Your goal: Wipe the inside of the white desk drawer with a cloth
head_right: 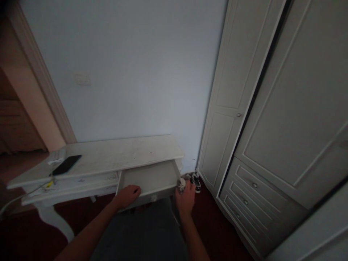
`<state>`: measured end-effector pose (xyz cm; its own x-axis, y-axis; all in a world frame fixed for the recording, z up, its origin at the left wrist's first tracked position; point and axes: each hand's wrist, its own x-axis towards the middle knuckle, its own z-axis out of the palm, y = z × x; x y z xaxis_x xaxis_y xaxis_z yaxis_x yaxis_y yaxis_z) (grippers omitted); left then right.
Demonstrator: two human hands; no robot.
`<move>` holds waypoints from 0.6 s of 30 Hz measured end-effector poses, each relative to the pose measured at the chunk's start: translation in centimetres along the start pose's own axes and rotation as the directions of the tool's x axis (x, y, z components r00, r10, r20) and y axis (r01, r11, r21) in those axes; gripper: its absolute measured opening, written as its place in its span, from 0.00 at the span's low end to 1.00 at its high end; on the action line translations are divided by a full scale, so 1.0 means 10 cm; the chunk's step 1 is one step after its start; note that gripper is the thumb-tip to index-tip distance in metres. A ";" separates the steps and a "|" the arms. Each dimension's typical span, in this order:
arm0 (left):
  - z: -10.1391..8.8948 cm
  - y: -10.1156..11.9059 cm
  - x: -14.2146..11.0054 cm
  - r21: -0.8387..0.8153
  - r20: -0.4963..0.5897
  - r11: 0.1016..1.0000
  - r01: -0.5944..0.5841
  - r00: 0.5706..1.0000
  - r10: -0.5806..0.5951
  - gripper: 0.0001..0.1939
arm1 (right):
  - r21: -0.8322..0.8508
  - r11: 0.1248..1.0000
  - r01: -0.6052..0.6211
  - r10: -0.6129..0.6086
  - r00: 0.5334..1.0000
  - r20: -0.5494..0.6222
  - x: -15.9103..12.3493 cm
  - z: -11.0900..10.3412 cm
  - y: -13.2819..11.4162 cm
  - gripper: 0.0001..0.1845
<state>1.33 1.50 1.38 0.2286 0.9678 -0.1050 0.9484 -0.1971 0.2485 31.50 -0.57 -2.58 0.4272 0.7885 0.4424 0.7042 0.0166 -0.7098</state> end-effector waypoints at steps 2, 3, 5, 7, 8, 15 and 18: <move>0.01 -0.01 0.01 0.001 0.007 1.000 0.003 1.000 -0.003 0.24 | -0.038 0.993 0.115 -0.111 0.990 0.081 -0.29 0.18 -0.30 0.17; 0.01 -0.01 0.01 0.003 0.011 1.000 0.003 1.000 -0.003 0.24 | -0.042 0.981 0.187 -0.180 0.975 0.128 -0.44 0.27 -0.46 0.18; 0.02 -0.02 0.01 0.003 0.021 1.000 -0.004 1.000 0.004 0.25 | -0.026 0.935 0.353 -0.337 0.911 0.239 -0.70 0.41 -0.73 0.21; 0.01 -0.02 0.00 0.004 0.029 1.000 -0.008 1.000 0.008 0.25 | -0.002 0.886 0.463 -0.439 0.842 0.314 -0.81 0.45 -0.89 0.23; 0.01 -0.02 -0.01 0.006 0.030 1.000 -0.006 1.000 0.006 0.25 | 0.006 0.872 0.490 -0.463 0.821 0.333 -0.81 0.44 -0.91 0.23; 0.01 0.00 -0.02 -0.002 0.007 1.000 0.006 1.000 -0.006 0.25 | -0.109 0.937 0.331 -0.275 0.895 0.352 0.06 -0.05 -0.48 0.16; 0.01 0.00 0.01 -0.034 0.001 0.999 0.002 1.000 -0.002 0.25 | -0.221 0.934 0.280 -0.184 0.909 0.374 0.37 -0.16 -0.43 0.14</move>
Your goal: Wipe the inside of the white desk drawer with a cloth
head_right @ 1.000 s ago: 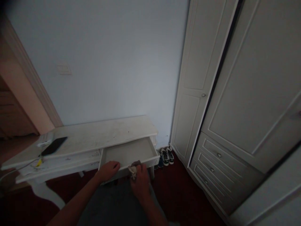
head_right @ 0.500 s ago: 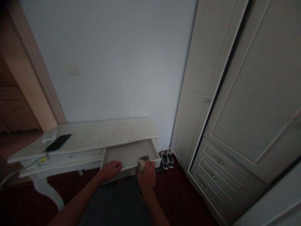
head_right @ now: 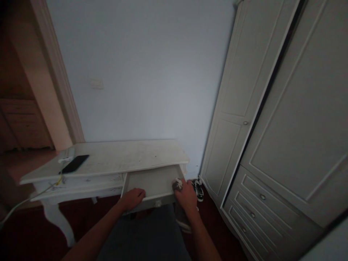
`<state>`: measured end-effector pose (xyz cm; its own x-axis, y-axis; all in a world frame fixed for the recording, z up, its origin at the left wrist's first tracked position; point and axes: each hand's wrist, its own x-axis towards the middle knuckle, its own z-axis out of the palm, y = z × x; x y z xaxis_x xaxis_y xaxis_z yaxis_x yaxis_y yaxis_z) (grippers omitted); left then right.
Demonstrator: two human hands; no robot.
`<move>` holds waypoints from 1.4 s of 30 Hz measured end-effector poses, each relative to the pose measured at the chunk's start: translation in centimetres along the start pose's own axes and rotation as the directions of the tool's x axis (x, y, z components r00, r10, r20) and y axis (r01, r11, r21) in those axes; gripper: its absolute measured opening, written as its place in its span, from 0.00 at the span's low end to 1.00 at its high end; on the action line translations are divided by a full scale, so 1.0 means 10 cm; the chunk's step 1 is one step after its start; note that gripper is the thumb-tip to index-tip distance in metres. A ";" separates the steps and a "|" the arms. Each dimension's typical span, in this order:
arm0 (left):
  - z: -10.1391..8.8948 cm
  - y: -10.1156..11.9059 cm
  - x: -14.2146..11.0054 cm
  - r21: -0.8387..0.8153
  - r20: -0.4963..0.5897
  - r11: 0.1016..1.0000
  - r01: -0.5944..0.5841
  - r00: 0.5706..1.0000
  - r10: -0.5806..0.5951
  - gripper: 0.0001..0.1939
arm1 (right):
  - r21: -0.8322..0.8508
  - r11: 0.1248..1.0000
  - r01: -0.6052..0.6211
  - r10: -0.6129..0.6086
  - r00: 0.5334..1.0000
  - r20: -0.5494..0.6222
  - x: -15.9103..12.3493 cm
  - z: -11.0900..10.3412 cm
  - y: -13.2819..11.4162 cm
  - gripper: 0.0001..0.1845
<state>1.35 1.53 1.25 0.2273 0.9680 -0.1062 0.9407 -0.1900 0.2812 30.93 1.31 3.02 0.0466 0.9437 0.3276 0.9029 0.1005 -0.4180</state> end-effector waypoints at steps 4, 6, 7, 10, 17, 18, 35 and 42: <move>0.00 -0.01 0.02 -0.027 0.008 1.000 0.011 1.000 -0.011 0.25 | -0.053 0.984 0.171 -0.172 0.985 -0.002 -0.05 0.19 -0.38 0.18; -0.01 -0.03 0.02 -0.028 0.015 0.999 0.027 1.000 -0.027 0.24 | 0.029 0.959 0.282 -0.283 0.959 0.025 -0.20 0.40 -0.72 0.21; -0.01 -0.03 0.01 -0.026 0.020 0.999 0.034 0.999 -0.034 0.22 | 0.082 0.941 0.329 -0.333 0.942 0.040 -0.28 0.50 -0.88 0.23; -0.03 -0.05 -0.01 -0.009 0.036 0.999 0.045 0.998 -0.045 0.18 | 0.167 0.910 0.379 -0.391 0.919 0.048 -0.39 0.65 -1.15 0.27; 0.00 -0.01 0.03 -0.010 0.003 0.999 0.031 0.999 -0.031 0.25 | -0.002 0.985 0.172 -0.168 0.965 0.204 0.13 0.09 -0.35 0.19; 0.01 -0.01 0.03 -0.014 0.001 0.999 0.029 1.000 -0.029 0.25 | -0.049 0.991 0.128 -0.116 0.974 0.195 0.18 0.01 -0.24 0.18; 0.00 0.03 0.00 0.006 -0.018 0.998 0.061 0.998 -0.061 0.24 | 0.112 0.975 0.192 -0.220 0.893 0.393 0.25 0.16 -0.51 0.32; -0.04 0.03 -0.03 0.015 0.011 0.995 0.103 0.995 -0.103 0.21 | 0.067 0.849 0.525 -0.509 0.777 0.370 0.00 0.40 -0.93 0.40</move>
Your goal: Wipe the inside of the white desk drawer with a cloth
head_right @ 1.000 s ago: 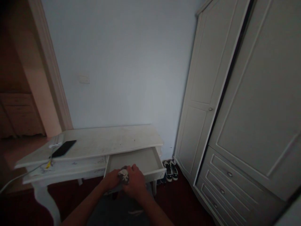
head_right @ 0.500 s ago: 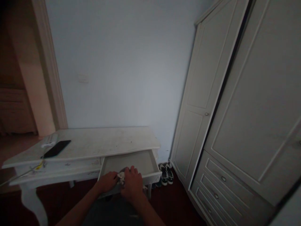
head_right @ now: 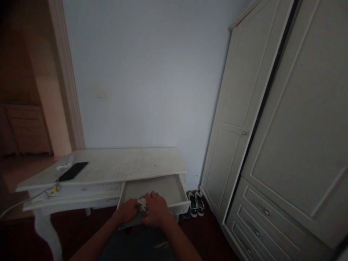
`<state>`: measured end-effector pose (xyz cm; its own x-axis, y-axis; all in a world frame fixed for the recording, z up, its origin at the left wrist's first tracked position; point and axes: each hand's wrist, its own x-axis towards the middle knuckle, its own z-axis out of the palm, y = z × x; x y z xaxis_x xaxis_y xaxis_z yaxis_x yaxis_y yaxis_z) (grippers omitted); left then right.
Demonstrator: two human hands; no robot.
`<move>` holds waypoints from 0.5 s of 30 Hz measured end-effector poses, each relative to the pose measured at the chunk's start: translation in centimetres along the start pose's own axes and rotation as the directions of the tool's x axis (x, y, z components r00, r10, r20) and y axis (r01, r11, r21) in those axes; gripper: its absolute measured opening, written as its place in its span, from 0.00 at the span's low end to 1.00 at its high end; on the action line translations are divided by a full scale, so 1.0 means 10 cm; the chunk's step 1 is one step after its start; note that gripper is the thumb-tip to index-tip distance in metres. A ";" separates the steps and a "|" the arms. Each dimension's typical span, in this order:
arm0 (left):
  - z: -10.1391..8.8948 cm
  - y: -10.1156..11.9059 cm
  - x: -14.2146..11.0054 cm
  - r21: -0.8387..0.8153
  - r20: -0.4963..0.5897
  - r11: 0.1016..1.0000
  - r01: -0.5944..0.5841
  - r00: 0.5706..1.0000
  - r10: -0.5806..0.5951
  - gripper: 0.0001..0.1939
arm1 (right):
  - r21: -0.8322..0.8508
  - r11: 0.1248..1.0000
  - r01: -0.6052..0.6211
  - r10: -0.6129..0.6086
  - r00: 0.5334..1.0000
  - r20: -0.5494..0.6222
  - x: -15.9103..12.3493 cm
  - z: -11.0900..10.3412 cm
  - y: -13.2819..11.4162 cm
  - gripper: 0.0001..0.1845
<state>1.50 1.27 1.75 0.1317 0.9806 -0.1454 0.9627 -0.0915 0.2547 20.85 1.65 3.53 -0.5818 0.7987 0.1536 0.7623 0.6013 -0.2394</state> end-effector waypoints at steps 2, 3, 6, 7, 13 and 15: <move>0.01 -0.01 0.00 0.010 0.005 1.000 0.014 1.000 -0.014 0.21 | 0.025 0.999 0.030 -0.030 0.999 -0.013 0.02 0.09 -0.02 0.44; 0.02 -0.01 0.00 0.015 0.001 1.000 0.015 1.000 -0.015 0.21 | 0.056 0.998 0.024 -0.023 1.000 -0.012 0.03 0.10 0.04 0.45; 0.03 0.00 0.01 0.023 -0.025 1.000 -0.002 1.000 0.003 0.24 | 0.198 0.978 -0.057 0.053 0.998 0.027 0.04 0.00 0.38 0.45; 0.03 0.01 0.01 0.023 -0.033 1.000 -0.012 0.999 0.013 0.25 | 0.245 0.965 -0.096 0.086 0.995 0.053 0.04 -0.06 0.51 0.44; 0.03 0.02 0.02 0.004 -0.034 1.000 -0.030 0.999 0.030 0.24 | 0.209 0.949 -0.235 0.215 0.970 0.114 0.12 -0.27 0.62 0.37; 0.03 0.00 0.03 -0.003 -0.020 1.000 -0.027 0.999 0.027 0.24 | 0.169 0.968 -0.186 0.180 0.982 0.050 0.15 -0.16 0.41 0.38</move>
<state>1.61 1.47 1.42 0.1531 0.9810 -0.1190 0.9581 -0.1179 0.2611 23.53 5.38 4.30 -0.4487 0.8917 0.0595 0.7981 0.4298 -0.4222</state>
